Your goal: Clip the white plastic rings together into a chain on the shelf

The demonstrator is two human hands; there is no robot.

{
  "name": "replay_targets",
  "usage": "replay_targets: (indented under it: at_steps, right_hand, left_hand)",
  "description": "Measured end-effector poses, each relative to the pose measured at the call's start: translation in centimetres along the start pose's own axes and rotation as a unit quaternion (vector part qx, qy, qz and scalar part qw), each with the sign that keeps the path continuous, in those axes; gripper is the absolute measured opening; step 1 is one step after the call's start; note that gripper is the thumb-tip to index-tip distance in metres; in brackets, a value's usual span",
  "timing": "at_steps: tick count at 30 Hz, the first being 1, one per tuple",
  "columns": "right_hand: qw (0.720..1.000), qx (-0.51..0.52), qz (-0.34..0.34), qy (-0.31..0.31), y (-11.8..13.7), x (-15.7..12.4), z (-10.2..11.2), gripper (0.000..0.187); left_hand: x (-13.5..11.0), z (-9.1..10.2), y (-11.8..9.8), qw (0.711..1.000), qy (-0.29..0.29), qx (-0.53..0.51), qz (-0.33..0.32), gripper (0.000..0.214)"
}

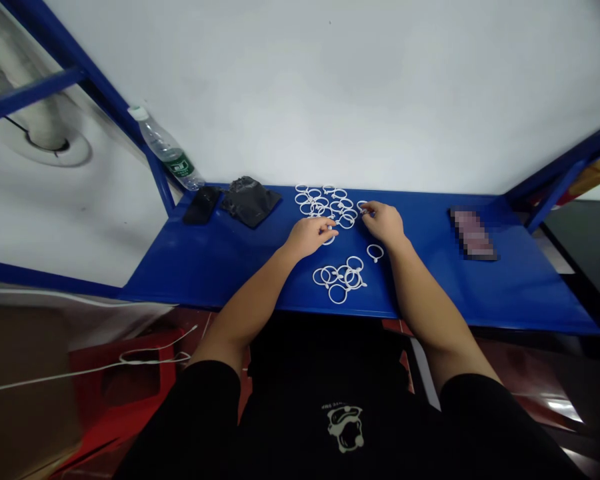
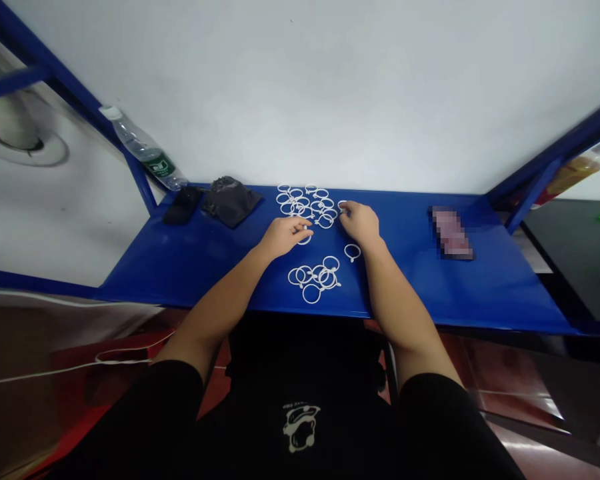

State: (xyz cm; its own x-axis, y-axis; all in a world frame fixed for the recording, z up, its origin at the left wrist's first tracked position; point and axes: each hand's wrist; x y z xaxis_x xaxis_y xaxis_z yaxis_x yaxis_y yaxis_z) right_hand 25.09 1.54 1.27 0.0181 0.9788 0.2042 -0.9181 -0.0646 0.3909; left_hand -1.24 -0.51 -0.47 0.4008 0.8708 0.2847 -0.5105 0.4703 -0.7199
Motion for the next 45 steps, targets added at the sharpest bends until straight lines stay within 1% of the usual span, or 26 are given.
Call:
replay_targets:
  at_steps: [6,10,16,19,22,27,30,33,36,38,40,42,43,45]
  right_hand:
    - [1.000,0.015,0.002,0.010,-0.5,0.3,-0.2,0.043]
    - [1.000,0.013,0.000,0.007,-0.5,0.3,-0.3,0.043]
    - [0.999,-0.022,0.018,0.030,-0.1,0.0,-0.3,0.042]
    - [0.999,-0.026,0.025,0.020,-0.1,-0.1,-0.3,0.043]
    - [1.000,-0.016,0.017,0.016,0.0,-0.2,-0.1,0.046]
    - [1.000,-0.013,0.014,0.011,0.8,-0.4,0.5,0.048]
    - [0.998,-0.006,0.023,0.052,1.2,-0.6,1.4,0.040]
    - [0.991,-0.011,0.048,0.121,1.0,-0.9,2.6,0.033]
    - [0.978,-0.036,0.052,0.199,0.3,-1.2,3.5,0.034]
    - [0.964,-0.050,0.039,0.258,-0.2,-1.3,3.6,0.034]
    - [0.952,-0.054,0.039,0.298,-0.8,-1.2,3.2,0.033]
    - [0.949,-0.049,0.050,0.308,-1.4,-0.9,2.6,0.038]
    - [0.950,-0.045,0.052,0.306,-1.6,-0.7,2.3,0.042]
    - [0.953,-0.044,0.044,0.296,-1.7,-0.5,1.9,0.043]
  left_hand:
    - [-0.1,0.1,-0.4,1.000,-0.028,-0.003,-0.012,0.027]
    - [-0.2,0.4,-0.5,1.000,-0.021,0.006,-0.023,0.031]
    - [-0.1,0.3,-0.4,0.999,-0.026,0.032,-0.028,0.033]
    - [0.0,0.3,-0.5,0.998,-0.019,0.044,-0.029,0.031]
    - [0.0,0.3,-0.6,0.998,-0.009,0.050,-0.039,0.027]
    - [0.0,0.4,-0.3,0.997,-0.007,0.054,-0.049,0.025]
    - [0.0,0.3,-0.1,0.997,-0.012,0.054,-0.051,0.028]
    - [0.0,0.2,-0.1,0.997,-0.025,0.052,-0.049,0.030]
    - [0.1,0.3,-0.2,0.998,-0.030,0.053,-0.035,0.027]
    - [0.1,0.4,-0.2,0.998,-0.028,0.051,-0.023,0.028]
    - [0.2,0.5,-0.1,0.998,-0.027,0.048,-0.015,0.029]
    - [0.3,0.5,0.1,0.998,-0.032,0.045,-0.013,0.030]
    - [0.3,0.4,0.2,0.998,-0.036,0.045,-0.013,0.030]
    - [0.4,0.3,0.4,0.998,-0.045,0.044,-0.013,0.029]
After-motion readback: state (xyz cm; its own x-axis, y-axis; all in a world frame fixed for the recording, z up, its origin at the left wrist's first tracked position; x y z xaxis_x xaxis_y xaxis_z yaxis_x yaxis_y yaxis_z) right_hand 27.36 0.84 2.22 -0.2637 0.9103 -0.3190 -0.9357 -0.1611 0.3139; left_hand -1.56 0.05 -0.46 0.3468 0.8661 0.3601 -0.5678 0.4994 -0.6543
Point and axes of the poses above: each hand's wrist, its own x-axis towards the middle knuckle, its own z-axis out of the back of the hand, y = z × x, and after that the axes turned 1 degree about -x, right-handed
